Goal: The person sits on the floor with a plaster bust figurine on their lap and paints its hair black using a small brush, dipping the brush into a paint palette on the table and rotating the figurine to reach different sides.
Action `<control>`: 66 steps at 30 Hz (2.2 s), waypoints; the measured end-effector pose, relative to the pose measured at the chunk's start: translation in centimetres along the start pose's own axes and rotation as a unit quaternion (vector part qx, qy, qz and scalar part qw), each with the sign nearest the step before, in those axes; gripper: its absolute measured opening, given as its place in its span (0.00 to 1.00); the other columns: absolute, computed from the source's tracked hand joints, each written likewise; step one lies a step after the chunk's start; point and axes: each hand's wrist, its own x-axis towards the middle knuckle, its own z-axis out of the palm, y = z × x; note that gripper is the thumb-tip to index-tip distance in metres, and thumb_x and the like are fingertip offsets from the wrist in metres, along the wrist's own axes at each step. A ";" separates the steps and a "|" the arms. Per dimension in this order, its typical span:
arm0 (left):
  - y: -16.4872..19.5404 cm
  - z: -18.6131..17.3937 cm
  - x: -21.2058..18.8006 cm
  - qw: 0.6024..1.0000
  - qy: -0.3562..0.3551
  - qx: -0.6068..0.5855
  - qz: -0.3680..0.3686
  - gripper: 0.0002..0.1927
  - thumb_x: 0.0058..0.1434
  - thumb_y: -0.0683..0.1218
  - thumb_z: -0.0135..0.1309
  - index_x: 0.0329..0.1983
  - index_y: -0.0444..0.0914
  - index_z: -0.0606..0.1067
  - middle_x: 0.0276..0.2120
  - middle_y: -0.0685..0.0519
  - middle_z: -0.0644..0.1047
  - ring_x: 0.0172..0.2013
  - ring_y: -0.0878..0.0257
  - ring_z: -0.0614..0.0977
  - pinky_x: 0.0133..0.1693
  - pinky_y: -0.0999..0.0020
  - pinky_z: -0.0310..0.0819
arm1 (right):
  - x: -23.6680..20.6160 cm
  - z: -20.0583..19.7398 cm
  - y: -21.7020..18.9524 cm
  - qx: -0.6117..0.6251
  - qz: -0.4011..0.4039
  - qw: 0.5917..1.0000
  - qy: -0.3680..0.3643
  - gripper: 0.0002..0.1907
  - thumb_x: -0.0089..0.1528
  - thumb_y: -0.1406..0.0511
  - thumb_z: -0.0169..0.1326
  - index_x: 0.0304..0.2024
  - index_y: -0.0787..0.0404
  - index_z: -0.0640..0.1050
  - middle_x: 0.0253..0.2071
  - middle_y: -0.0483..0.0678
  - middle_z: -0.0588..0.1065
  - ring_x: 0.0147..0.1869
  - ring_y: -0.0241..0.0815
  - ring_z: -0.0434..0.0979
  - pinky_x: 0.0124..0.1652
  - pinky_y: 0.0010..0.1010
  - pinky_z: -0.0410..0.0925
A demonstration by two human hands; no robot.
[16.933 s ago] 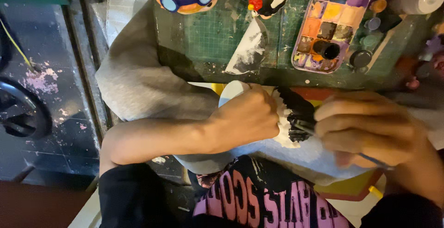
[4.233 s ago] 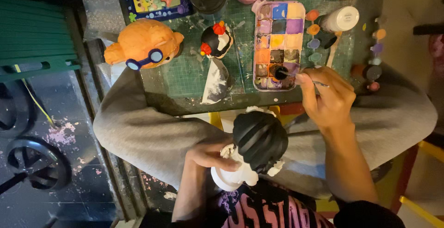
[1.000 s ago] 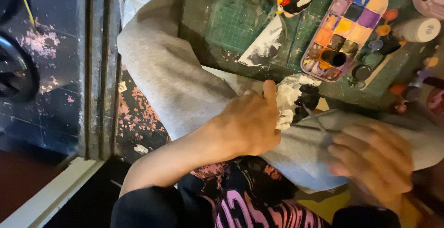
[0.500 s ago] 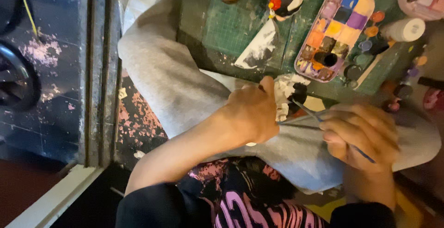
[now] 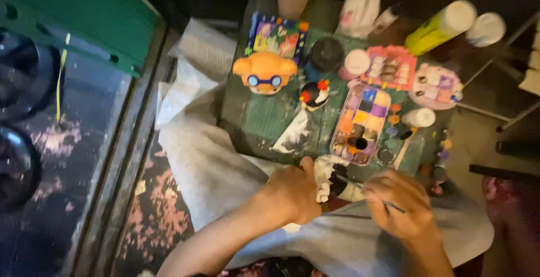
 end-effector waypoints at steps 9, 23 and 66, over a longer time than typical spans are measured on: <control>-0.7 0.5 -0.4 0.997 0.045 -0.059 -0.006 0.32 0.55 0.50 0.53 0.54 0.23 0.60 0.40 0.28 0.78 0.45 0.35 0.81 0.50 0.49 0.76 | 0.1 -0.1 -0.8 -0.082 -0.054 0.995 0.021 0.09 0.56 0.76 0.61 0.35 0.66 0.74 0.31 0.51 0.76 0.35 0.52 0.79 0.37 0.39 0.73; 1.3 2.0 -2.4 0.995 0.097 0.022 -0.018 0.33 0.55 0.50 0.55 0.56 0.24 0.58 0.47 0.30 0.76 0.50 0.40 0.80 0.52 0.51 0.74 | -1.2 -1.7 -6.8 -0.071 -0.021 0.991 0.109 0.05 0.62 0.79 0.53 0.34 0.68 0.72 0.32 0.52 0.76 0.36 0.49 0.79 0.39 0.37 0.73; 4.4 0.7 -3.9 0.984 0.045 0.156 -0.069 0.38 0.57 0.52 0.57 0.60 0.21 0.60 0.51 0.38 0.69 0.50 0.40 0.75 0.22 0.44 0.80 | -1.1 -1.4 -4.7 -0.047 -0.013 0.999 0.011 0.05 0.65 0.75 0.59 0.41 0.68 0.74 0.35 0.51 0.76 0.37 0.51 0.78 0.36 0.38 0.73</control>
